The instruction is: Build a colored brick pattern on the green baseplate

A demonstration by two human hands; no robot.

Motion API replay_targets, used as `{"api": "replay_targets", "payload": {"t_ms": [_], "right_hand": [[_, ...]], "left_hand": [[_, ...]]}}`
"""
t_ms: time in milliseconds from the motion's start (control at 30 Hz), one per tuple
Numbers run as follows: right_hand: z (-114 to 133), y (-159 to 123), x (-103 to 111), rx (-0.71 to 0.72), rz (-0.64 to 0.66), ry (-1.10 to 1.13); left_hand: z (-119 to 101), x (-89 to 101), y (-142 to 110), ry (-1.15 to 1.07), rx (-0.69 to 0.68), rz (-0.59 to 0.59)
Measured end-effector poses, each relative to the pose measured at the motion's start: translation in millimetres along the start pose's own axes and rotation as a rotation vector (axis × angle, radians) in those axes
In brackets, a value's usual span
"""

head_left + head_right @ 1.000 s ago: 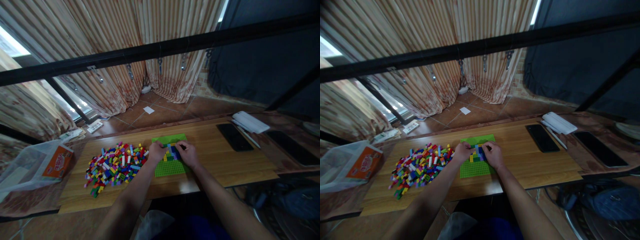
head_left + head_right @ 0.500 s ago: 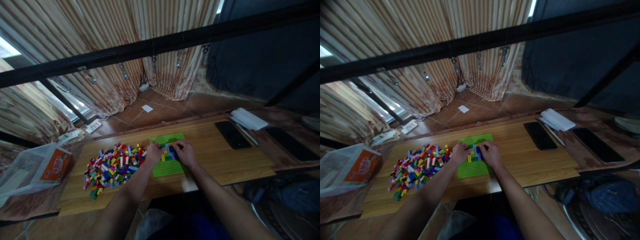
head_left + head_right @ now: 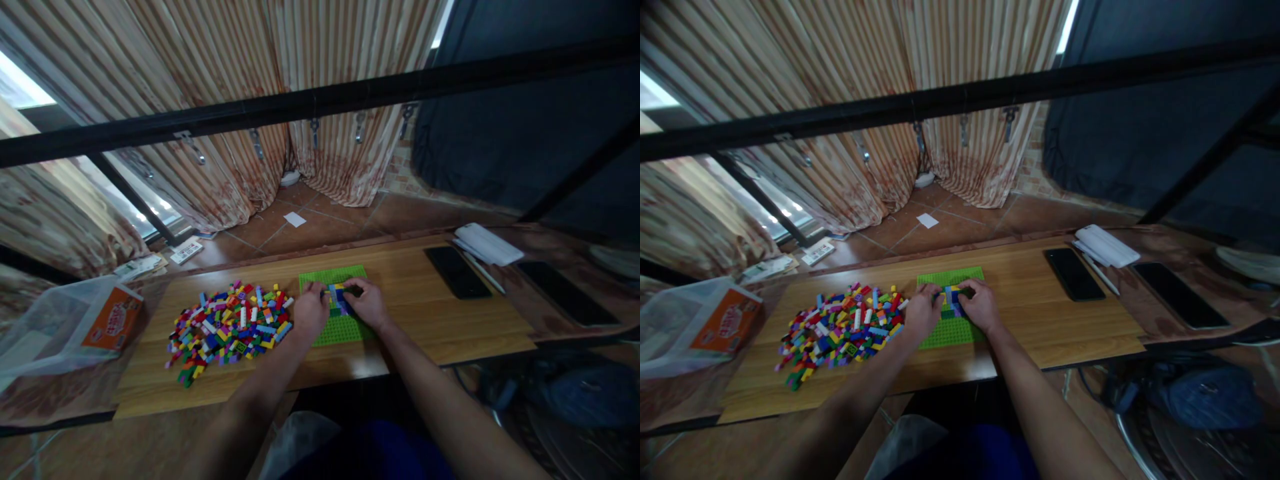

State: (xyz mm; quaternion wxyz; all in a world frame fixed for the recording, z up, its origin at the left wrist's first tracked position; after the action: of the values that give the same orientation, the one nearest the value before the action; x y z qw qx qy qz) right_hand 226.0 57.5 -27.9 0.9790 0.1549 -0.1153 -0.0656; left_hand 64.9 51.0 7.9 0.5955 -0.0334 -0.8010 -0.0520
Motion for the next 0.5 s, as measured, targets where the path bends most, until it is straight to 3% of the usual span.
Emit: {"api": "replay_targets", "payload": {"t_ms": [167,500], "right_hand": [[1,0,0,-0.014,0.009,0.01],[-5,5,-1,-0.092,0.028,0.026]], "left_hand": [[-18,-3.1,-20,0.137,-0.286,-0.082],[-26,-18.4,-32,0.306,-0.289,-0.122]]}}
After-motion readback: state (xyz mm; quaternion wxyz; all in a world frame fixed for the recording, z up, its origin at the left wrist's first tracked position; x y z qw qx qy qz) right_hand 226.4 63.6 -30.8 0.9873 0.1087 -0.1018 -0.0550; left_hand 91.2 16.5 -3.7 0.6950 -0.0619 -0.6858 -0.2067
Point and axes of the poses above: each hand's wrist, its own y-axis towards the middle knuckle, its own x-axis out of the back of the hand, z = x × y, the point moved 3 cm from there along y, towards the middle knuckle, and after that the axes turned 14 degrees about y, right-handed, at the moved point
